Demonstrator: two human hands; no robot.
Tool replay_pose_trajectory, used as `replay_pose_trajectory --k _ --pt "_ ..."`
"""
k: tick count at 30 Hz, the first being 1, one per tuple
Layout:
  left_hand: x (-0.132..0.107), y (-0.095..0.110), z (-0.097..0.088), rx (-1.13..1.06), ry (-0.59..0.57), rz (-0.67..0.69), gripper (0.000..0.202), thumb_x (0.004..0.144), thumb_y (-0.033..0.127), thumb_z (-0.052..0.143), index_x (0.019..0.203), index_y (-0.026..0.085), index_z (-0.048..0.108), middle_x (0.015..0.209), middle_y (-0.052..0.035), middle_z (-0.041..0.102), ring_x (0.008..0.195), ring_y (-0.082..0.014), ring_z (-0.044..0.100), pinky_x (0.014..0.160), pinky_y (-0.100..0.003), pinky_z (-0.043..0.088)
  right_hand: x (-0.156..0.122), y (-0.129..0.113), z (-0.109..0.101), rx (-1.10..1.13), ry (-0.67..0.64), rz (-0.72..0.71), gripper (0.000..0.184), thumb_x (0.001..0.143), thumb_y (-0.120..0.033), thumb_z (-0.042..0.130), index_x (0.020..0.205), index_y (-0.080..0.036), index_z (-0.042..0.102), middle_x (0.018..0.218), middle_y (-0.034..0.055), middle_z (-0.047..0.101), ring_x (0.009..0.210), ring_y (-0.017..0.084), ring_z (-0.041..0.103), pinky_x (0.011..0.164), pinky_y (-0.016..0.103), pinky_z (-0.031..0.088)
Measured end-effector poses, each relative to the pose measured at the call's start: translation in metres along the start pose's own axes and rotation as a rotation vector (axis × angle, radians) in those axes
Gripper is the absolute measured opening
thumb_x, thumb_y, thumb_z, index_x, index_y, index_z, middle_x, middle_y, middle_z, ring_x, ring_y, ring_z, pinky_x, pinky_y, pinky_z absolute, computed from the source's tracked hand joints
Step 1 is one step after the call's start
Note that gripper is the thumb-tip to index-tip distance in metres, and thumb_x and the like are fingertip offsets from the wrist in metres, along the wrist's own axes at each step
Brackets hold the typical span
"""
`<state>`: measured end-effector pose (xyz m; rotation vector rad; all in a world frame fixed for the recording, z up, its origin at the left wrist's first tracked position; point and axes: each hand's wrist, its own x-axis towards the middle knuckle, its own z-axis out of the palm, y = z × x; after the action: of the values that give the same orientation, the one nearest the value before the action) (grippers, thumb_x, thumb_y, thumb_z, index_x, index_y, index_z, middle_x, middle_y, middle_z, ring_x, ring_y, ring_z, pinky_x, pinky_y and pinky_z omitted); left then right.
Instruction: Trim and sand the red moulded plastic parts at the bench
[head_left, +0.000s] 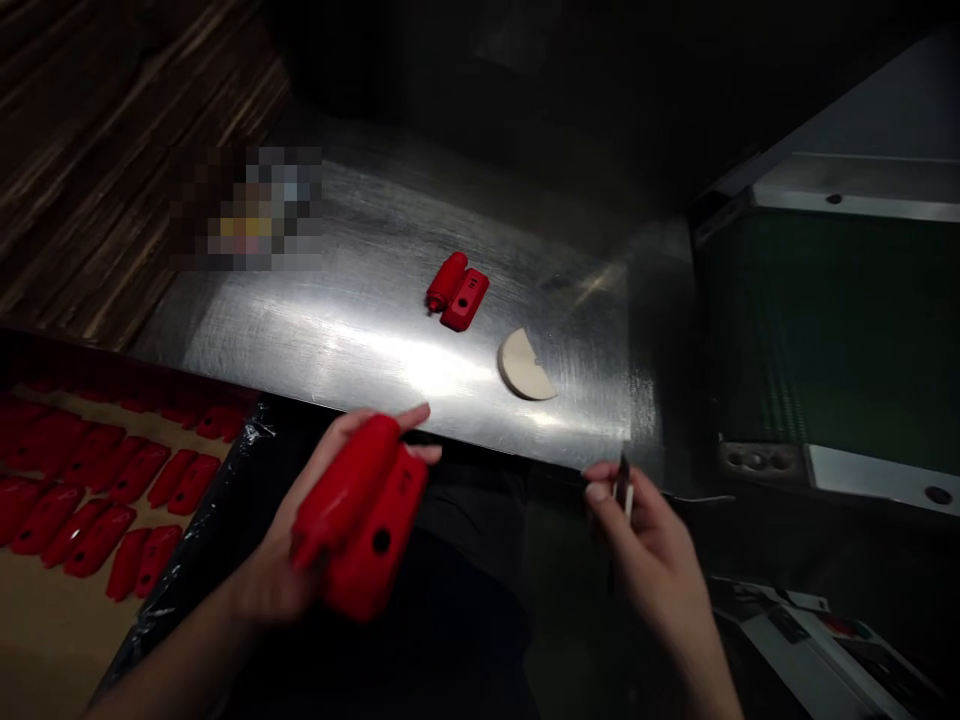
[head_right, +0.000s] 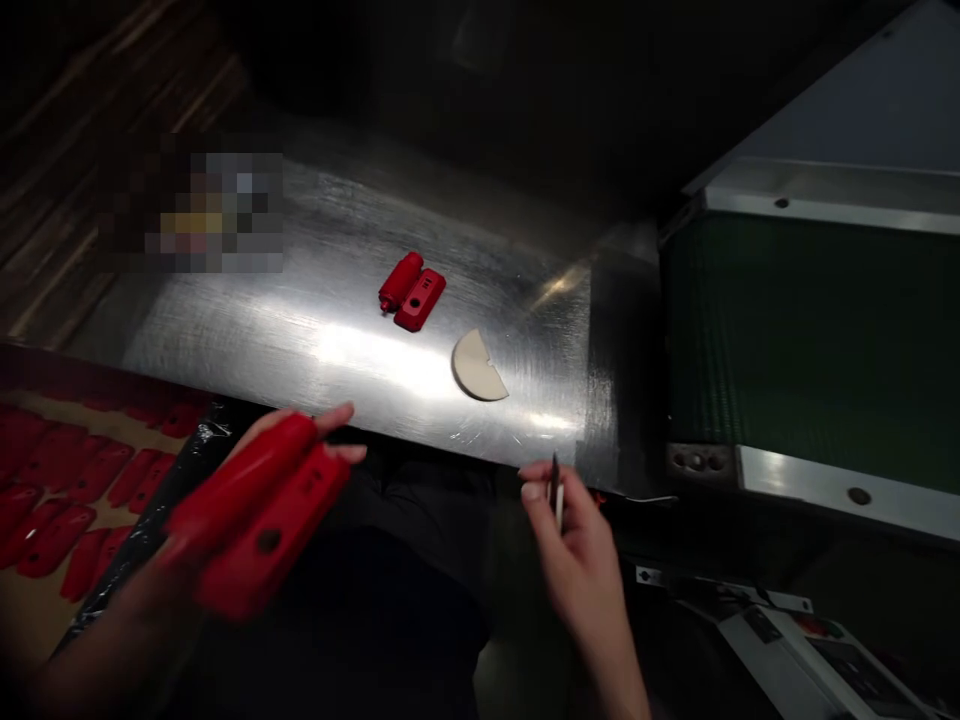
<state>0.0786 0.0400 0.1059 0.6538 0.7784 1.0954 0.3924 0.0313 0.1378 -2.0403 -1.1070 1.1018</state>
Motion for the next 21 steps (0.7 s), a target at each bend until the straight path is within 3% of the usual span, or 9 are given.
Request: replay_pose_trajectory --k 2,4,6,9,13,18,21 --pt "0.024 0.013 0.010 -0.156 -0.057 0.051 0.065 0.087 0.056 0.082 0.143 0.030 0.065 0.173 -0.0095 0.045 0.151 -0.0427 0.052 0.118 -0.051 0.055 0.027 -0.011 -0.006 -0.172 0.110 -0.102 0.046 0.093 -0.065 0.065 0.120 -0.028 0.071 0.100 0.0058 0.069 0.086 0.024 0.065 0.074 0.035 0.055" --pt "0.043 0.018 0.017 -0.255 -0.084 0.081 0.067 0.081 0.043 0.087 0.143 0.027 0.067 0.173 -0.0090 0.045 0.156 -0.0414 0.046 0.121 -0.048 0.052 0.060 -0.016 -0.008 -0.353 0.181 -0.221 0.051 0.099 -0.061 0.053 0.133 -0.027 0.069 0.120 0.0119 0.070 0.106 0.030 0.068 0.091 0.046 0.058" --pt "0.054 0.017 0.020 -0.292 -0.065 0.082 0.072 0.075 0.033 0.091 0.143 0.026 0.066 0.170 -0.0111 0.049 0.155 -0.0425 0.047 0.126 -0.053 0.045 0.090 -0.015 -0.008 -0.495 0.236 -0.329 0.057 0.103 -0.054 0.042 0.142 -0.020 0.065 0.133 0.0182 0.066 0.122 0.035 0.066 0.105 0.053 0.055" --pt "0.059 0.012 0.020 -0.315 -0.024 0.064 0.076 0.071 0.021 0.093 0.141 0.031 0.064 0.169 -0.0105 0.050 0.148 -0.0455 0.055 0.128 -0.065 0.038 0.120 -0.015 -0.001 -0.597 0.256 -0.406 0.058 0.101 -0.042 0.043 0.143 -0.008 0.063 0.133 0.0249 0.063 0.129 0.039 0.063 0.113 0.059 0.050" --pt "0.056 0.007 0.016 -0.327 0.038 0.044 0.073 0.072 0.018 0.093 0.138 0.035 0.066 0.174 -0.0073 0.042 0.145 -0.0474 0.058 0.124 -0.071 0.041 0.118 -0.028 0.028 -0.658 0.305 -0.503 0.055 0.101 -0.035 0.046 0.143 -0.003 0.061 0.140 0.0292 0.057 0.136 0.044 0.054 0.117 0.062 0.044" --pt "0.054 0.006 0.015 -0.295 0.118 0.074 0.072 0.073 0.018 0.092 0.139 0.034 0.067 0.180 -0.0058 0.030 0.148 -0.0491 0.053 0.127 -0.074 0.034 0.096 -0.047 0.080 -0.689 0.227 -0.557 0.047 0.106 -0.036 0.046 0.139 -0.006 0.060 0.148 0.0288 0.060 0.134 0.045 0.056 0.109 0.061 0.049" --pt "0.054 0.005 0.016 -0.243 0.131 0.110 0.074 0.074 0.016 0.091 0.141 0.035 0.064 0.182 -0.0051 0.023 0.150 -0.0501 0.050 0.126 -0.074 0.036 0.090 -0.053 0.090 -0.655 0.254 -0.536 0.039 0.103 -0.032 0.053 0.132 -0.008 0.059 0.145 0.0296 0.062 0.132 0.045 0.058 0.105 0.059 0.051"
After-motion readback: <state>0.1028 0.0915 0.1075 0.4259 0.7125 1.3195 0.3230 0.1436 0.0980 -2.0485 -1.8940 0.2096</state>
